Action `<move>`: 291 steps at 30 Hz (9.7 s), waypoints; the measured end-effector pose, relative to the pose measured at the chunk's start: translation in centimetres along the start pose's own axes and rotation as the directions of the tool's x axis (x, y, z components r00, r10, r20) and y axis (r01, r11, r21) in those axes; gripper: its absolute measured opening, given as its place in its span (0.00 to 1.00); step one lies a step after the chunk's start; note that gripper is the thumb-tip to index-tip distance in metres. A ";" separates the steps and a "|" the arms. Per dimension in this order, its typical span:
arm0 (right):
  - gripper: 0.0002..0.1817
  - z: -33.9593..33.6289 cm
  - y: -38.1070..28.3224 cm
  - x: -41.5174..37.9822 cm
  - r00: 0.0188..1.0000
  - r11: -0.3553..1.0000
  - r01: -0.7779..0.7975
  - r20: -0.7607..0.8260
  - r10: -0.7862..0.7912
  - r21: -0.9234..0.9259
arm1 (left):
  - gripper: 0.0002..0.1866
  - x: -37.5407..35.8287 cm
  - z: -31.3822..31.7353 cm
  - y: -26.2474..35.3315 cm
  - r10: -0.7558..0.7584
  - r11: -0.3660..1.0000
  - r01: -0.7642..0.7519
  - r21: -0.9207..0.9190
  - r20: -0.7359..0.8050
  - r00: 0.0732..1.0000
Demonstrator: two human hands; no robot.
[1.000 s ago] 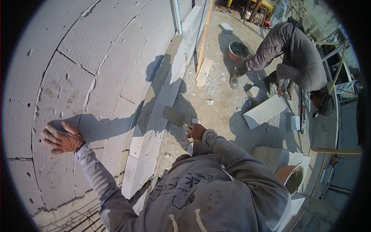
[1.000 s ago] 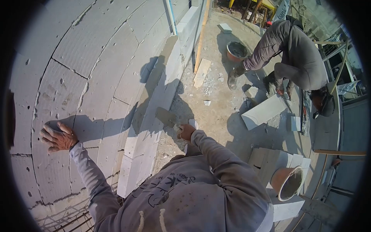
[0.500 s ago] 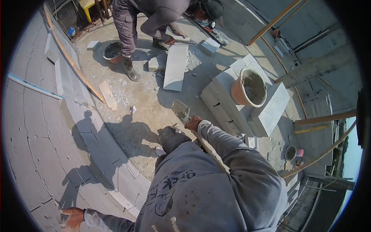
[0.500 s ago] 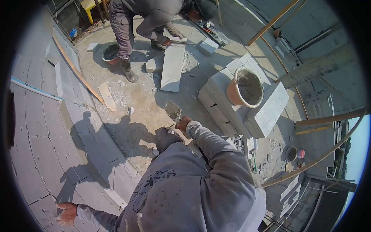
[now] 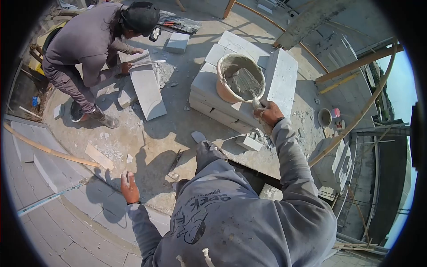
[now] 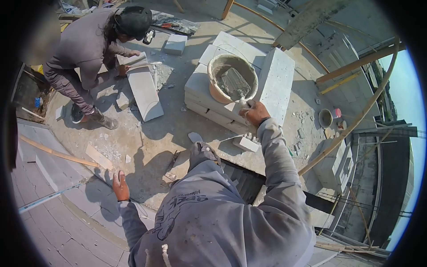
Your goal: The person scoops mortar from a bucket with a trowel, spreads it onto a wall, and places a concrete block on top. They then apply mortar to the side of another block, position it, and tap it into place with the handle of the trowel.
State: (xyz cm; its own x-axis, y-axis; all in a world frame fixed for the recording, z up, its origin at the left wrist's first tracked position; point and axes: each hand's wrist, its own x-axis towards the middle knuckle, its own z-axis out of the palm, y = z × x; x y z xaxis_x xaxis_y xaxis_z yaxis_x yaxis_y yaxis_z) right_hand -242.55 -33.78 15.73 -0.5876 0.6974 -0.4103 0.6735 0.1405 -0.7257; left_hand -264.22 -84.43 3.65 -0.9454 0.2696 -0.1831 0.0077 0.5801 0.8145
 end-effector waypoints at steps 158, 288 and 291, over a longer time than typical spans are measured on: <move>0.41 -39.6 21.5 18.0 0.917 0.151 0.379 0.349 -0.191 -0.913 | 0.38 -13.1 45.4 32.7 0.487 0.656 -0.661 0.365 0.464 0.740; 0.43 58.2 -53.2 -39.5 -0.886 -0.877 0.303 0.449 -0.115 0.373 | 0.43 -42.2 -27.9 9.8 0.045 0.459 0.832 0.313 -0.943 0.330; 0.35 66.2 -54.8 -41.3 -0.890 -0.862 0.266 0.453 -0.048 0.431 | 0.41 -39.6 -31.6 7.1 -0.138 0.439 0.872 0.217 -0.942 0.305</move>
State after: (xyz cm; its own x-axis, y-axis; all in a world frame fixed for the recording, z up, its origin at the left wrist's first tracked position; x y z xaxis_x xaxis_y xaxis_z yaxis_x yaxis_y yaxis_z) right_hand -284.85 -116.83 35.87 0.2878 -0.9459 0.1498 -0.9301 -0.2388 0.2790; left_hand -237.03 -115.26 34.03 -0.5961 -0.7225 0.3504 -0.7501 0.6567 0.0780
